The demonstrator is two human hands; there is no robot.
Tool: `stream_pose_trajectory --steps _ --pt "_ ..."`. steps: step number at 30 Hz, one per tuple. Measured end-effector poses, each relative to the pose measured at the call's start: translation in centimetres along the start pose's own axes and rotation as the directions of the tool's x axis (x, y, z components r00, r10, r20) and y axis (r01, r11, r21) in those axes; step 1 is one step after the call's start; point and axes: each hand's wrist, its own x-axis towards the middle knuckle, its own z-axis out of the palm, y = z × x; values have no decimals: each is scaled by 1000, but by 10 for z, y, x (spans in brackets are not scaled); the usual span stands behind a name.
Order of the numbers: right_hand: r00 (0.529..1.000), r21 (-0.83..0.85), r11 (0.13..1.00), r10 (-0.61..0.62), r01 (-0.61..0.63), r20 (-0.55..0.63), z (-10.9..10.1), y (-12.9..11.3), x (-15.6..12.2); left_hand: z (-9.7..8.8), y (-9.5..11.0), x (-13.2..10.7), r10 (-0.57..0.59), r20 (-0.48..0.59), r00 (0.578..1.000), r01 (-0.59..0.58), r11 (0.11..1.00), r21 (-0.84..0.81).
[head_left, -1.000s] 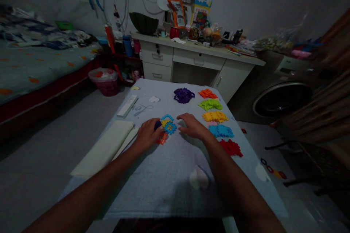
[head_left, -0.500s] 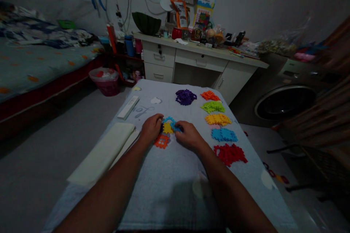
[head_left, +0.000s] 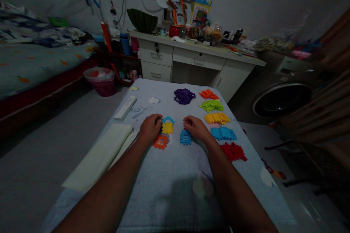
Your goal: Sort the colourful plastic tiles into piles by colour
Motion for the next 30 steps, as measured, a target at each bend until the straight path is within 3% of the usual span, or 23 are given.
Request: stream_pose_trajectory --steps 4,7,11,14,17,20,25,30 --pt "971 -203 969 -92 138 223 -7 -3 -11 -3 4 0 0 -3 1000 0 1000 -1" --pt "956 -299 935 -109 193 274 -6 -2 -17 -3 4 1 0 2 1000 0 1000 -3" --pt "948 -333 926 -70 178 311 -9 -4 -19 0 0 1 -1 3 1000 1 1000 -13" --pt "954 -263 951 -83 162 288 -15 -7 -18 1 -2 1 -13 2 1000 13 1000 -11" --pt "981 -224 959 -147 174 130 -18 -8 -18 2 -2 1 -11 9 1000 11 1000 -10" --pt "980 -298 937 -200 184 -21 -14 -6 -23 2 -3 2 -9 10 1000 9 1000 -12" --pt "966 -325 913 -205 247 161 -12 3 -36 4 -5 2 -3 -3 1000 3 1000 -30" --pt "954 -348 907 -153 239 256 -17 6 -38 4 -5 1 -11 2 1000 11 1000 -22"
